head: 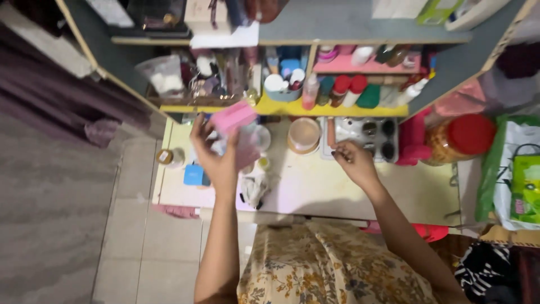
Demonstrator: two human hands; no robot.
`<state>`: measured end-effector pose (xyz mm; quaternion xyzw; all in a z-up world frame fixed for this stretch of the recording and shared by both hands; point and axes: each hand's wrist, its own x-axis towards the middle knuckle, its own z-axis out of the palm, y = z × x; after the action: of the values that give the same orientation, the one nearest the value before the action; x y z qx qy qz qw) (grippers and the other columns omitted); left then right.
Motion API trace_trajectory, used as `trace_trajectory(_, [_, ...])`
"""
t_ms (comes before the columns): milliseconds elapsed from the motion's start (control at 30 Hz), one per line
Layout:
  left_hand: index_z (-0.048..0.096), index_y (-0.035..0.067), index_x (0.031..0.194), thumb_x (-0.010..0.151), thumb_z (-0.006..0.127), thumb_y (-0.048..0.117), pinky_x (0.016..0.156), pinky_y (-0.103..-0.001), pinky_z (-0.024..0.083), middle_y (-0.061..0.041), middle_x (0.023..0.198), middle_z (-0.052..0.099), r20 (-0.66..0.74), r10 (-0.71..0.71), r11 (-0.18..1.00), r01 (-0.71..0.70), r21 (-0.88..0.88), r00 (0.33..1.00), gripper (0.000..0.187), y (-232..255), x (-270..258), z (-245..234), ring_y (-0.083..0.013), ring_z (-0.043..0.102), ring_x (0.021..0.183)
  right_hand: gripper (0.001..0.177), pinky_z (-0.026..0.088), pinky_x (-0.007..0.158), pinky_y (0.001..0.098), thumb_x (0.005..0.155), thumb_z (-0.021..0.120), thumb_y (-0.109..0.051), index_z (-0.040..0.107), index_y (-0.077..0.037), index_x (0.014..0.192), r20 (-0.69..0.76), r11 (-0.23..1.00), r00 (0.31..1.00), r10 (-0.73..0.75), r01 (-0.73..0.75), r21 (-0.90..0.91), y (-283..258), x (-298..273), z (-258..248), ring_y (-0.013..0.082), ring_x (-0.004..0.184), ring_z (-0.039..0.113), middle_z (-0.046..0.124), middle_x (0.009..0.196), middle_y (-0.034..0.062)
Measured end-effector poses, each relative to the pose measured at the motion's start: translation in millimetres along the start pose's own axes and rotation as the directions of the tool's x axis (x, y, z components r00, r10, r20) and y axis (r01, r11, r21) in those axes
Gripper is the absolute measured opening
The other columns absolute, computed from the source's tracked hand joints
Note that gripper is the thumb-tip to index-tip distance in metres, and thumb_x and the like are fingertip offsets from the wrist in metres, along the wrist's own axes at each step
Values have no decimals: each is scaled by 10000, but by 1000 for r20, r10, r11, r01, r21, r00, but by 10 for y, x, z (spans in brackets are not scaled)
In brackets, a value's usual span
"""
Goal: Organizing and sorting through various cosmetic boxes and bottles on a desk and shelf
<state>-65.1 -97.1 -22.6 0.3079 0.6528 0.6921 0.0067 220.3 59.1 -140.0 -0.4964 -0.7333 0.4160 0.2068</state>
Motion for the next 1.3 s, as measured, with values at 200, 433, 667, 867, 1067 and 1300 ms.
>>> trace_trajectory(200, [428,127,1470,1001,687,401,1061,-346,552,-121,1445,569,375,257,947,-155,-281,891,602,771,709,1409,-258,623,1257,201,496,829,239,893,686,-220,779,-189,1069,-88,998,996,20,-24,-51,157,-44,-354,104,914,722,779,999,-38])
trace_trajectory(433, [444,188,1433,1039,659,168,1079,-315,458,-40,1384,570,351,374,894,-233,-382,858,449,521,1160,2839,-203,577,1265,211,553,878,273,920,716,-93,755,-103,1127,-171,989,985,0,25,145,770,93,-724,152,1003,731,782,1113,17])
trace_trajectory(667, [267,227,1587,1111,391,504,1268,-591,310,-90,1688,310,441,248,934,-92,-347,862,564,357,1197,3165,-329,335,1572,236,523,914,248,905,721,-100,772,-129,1133,-177,982,976,125,-97,161,835,198,-882,124,1016,713,793,1090,0])
trace_trajectory(867, [260,143,1564,832,757,448,1235,-553,360,-164,1540,343,135,213,977,-210,-34,968,936,301,755,3293,-331,404,1424,244,529,945,248,889,741,-131,777,-155,1129,-97,986,987,130,-119,117,768,423,-730,130,1041,726,798,1110,-15])
trace_trajectory(1067, [245,212,1551,709,822,635,1195,-645,355,-196,1494,342,179,183,971,-206,119,967,1105,158,839,3432,-387,443,1385,264,544,862,284,911,710,-158,768,-177,1168,-33,995,997,71,-68,78,631,439,-746,150,1035,713,768,1129,-16])
trace_trajectory(1300, [187,217,1600,838,640,767,1187,-580,387,-189,1542,388,299,267,905,-345,249,916,1043,105,815,3257,-354,422,1418,241,524,1008,296,917,692,-154,772,-150,1145,-22,989,992,123,-121,83,834,312,-812,147,1107,722,793,1178,-28])
